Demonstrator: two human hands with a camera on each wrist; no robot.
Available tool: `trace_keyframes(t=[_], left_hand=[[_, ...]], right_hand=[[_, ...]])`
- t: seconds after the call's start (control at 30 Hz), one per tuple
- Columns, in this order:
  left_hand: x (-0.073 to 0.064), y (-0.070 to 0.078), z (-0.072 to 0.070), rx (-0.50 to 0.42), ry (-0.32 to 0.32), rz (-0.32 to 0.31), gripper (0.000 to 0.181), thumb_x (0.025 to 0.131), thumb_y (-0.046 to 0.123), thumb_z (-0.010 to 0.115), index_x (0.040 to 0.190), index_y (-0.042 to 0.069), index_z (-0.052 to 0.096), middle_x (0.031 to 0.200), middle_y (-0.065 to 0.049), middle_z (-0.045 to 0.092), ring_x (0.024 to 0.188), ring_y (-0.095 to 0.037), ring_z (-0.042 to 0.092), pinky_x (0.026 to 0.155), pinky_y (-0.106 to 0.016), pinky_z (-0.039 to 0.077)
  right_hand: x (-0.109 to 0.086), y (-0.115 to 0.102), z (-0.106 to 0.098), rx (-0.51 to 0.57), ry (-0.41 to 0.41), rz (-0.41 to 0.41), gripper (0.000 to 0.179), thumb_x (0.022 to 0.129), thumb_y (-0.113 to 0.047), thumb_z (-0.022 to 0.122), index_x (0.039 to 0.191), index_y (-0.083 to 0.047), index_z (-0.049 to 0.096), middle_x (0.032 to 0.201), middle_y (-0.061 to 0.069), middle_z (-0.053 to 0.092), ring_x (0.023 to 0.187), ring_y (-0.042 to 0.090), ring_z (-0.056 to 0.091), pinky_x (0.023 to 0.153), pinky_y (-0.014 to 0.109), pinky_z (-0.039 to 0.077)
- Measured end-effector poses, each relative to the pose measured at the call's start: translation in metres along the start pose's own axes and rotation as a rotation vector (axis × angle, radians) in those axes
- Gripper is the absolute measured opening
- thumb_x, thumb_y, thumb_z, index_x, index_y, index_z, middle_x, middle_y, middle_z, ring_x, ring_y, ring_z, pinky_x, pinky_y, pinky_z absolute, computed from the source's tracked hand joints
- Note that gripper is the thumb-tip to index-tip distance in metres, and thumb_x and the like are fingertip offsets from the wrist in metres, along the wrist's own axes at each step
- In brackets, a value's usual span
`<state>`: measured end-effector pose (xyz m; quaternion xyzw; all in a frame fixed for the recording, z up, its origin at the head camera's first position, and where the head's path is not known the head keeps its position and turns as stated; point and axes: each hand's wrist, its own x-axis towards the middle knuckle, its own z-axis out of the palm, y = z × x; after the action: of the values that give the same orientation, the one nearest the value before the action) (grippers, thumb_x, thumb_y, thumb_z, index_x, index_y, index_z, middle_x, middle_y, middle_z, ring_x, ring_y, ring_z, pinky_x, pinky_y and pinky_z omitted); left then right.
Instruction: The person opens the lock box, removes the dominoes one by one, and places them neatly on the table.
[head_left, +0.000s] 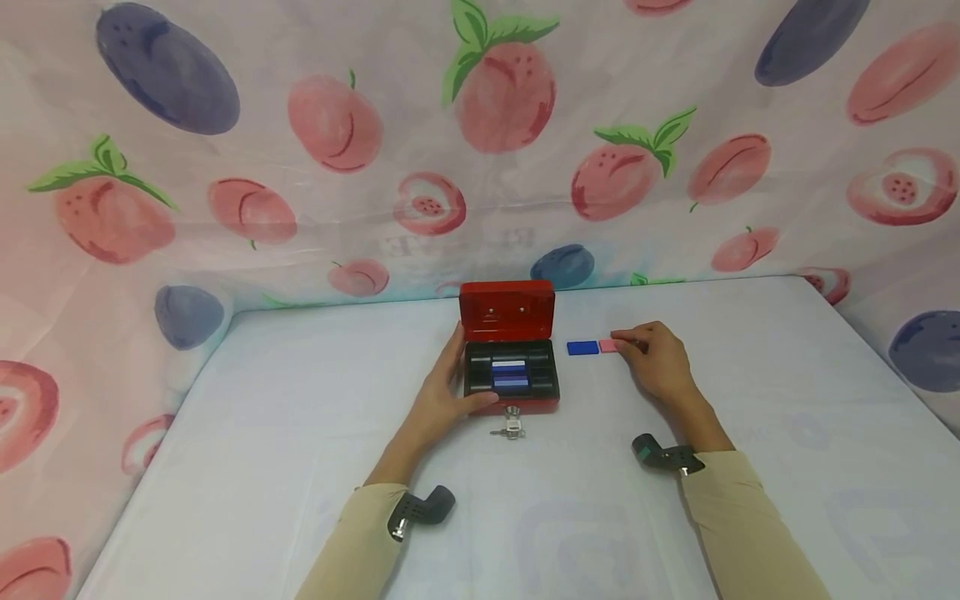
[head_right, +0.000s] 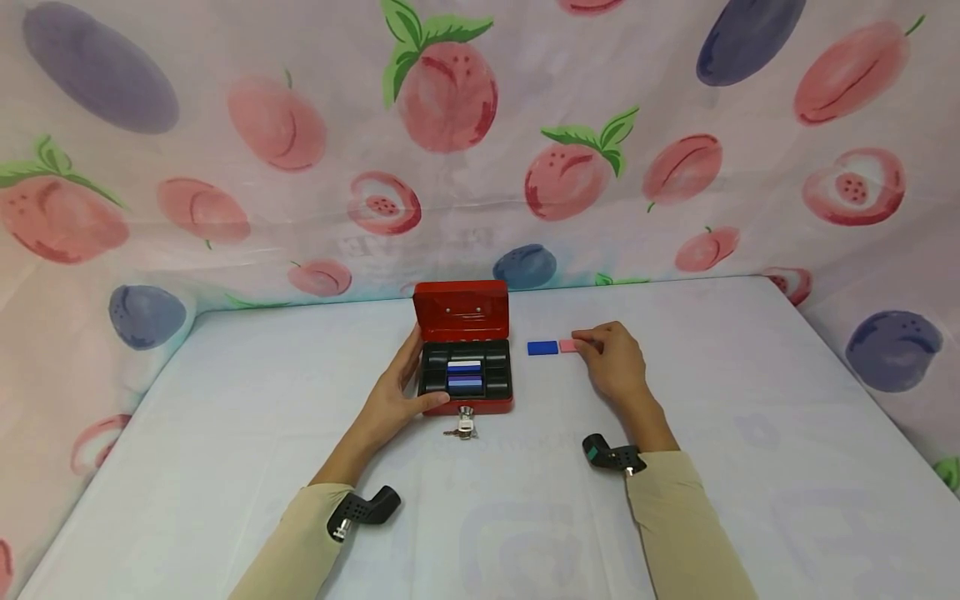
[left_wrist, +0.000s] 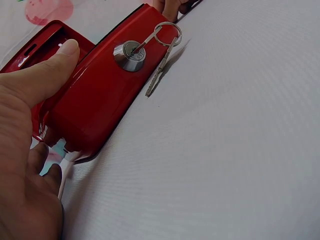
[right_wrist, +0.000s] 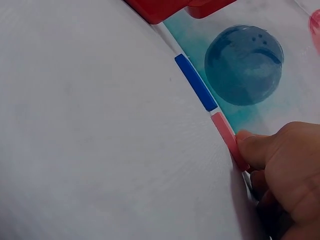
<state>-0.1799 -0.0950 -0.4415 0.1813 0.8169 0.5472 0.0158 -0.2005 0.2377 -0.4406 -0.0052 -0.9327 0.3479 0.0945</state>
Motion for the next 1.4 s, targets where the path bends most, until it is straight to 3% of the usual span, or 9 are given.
trace_keyframes(t=[0.27,0.4,0.5,0.63,0.7,0.97,1.4], left_hand=[[0.001,0.0,0.001,0.017,0.003,-0.008,0.105,0.076,0.033,0.08,0.152,0.043,0.008,0.155,0.022,0.013,0.142,-0.007,0.015,0.11,-0.04,0.028],[-0.005,0.026,-0.004,0.007,-0.011,-0.019,0.103,0.079,0.022,0.079,0.155,0.028,0.009,0.158,0.008,0.014,0.143,-0.014,0.016,0.111,-0.041,0.027],[-0.006,0.031,-0.004,-0.003,-0.01,-0.016,0.103,0.078,0.015,0.078,0.155,0.02,0.01,0.159,-0.001,0.015,0.144,-0.022,0.016,0.111,-0.045,0.026],[-0.001,0.007,0.0,0.004,0.003,-0.009,0.106,0.077,0.021,0.08,0.154,0.03,0.009,0.158,0.008,0.014,0.144,-0.018,0.015,0.111,-0.045,0.027],[0.0,0.003,0.0,0.012,0.003,-0.012,0.106,0.077,0.026,0.08,0.153,0.035,0.008,0.157,0.012,0.014,0.143,-0.015,0.015,0.111,-0.044,0.027],[0.0,0.001,0.0,0.022,0.01,-0.01,0.105,0.076,0.034,0.08,0.152,0.042,0.008,0.157,0.017,0.014,0.143,-0.012,0.015,0.11,-0.044,0.027],[-0.001,0.001,0.001,0.018,0.01,-0.011,0.105,0.076,0.034,0.08,0.152,0.041,0.009,0.157,0.016,0.014,0.143,-0.012,0.015,0.111,-0.044,0.026]], right_hand=[[0.0,0.0,-0.001,0.006,-0.012,0.018,0.025,0.097,-0.012,0.057,0.116,0.0,0.068,0.109,0.019,0.052,0.099,0.035,0.051,0.085,0.05,0.045],[-0.001,-0.001,-0.001,0.009,-0.012,0.02,0.025,0.097,-0.013,0.057,0.116,0.0,0.067,0.109,0.02,0.052,0.099,0.035,0.05,0.086,0.05,0.045],[-0.001,-0.002,-0.001,0.009,-0.014,0.015,0.026,0.096,-0.013,0.057,0.116,0.0,0.067,0.109,0.02,0.052,0.099,0.035,0.051,0.085,0.05,0.046],[-0.001,-0.003,-0.002,0.004,-0.015,0.015,0.027,0.096,-0.014,0.058,0.117,0.001,0.067,0.109,0.02,0.052,0.099,0.035,0.051,0.085,0.05,0.047],[-0.001,-0.003,-0.001,0.002,-0.014,0.02,0.027,0.096,-0.015,0.058,0.117,0.0,0.067,0.109,0.02,0.052,0.099,0.035,0.051,0.086,0.05,0.047],[-0.001,-0.003,-0.001,-0.002,-0.009,0.024,0.027,0.096,-0.015,0.058,0.117,0.0,0.067,0.11,0.02,0.052,0.099,0.036,0.051,0.086,0.05,0.047],[-0.003,-0.009,-0.004,0.024,0.035,0.039,0.034,0.098,-0.024,0.055,0.122,-0.002,0.064,0.111,0.019,0.054,0.095,0.031,0.049,0.08,0.044,0.046]])
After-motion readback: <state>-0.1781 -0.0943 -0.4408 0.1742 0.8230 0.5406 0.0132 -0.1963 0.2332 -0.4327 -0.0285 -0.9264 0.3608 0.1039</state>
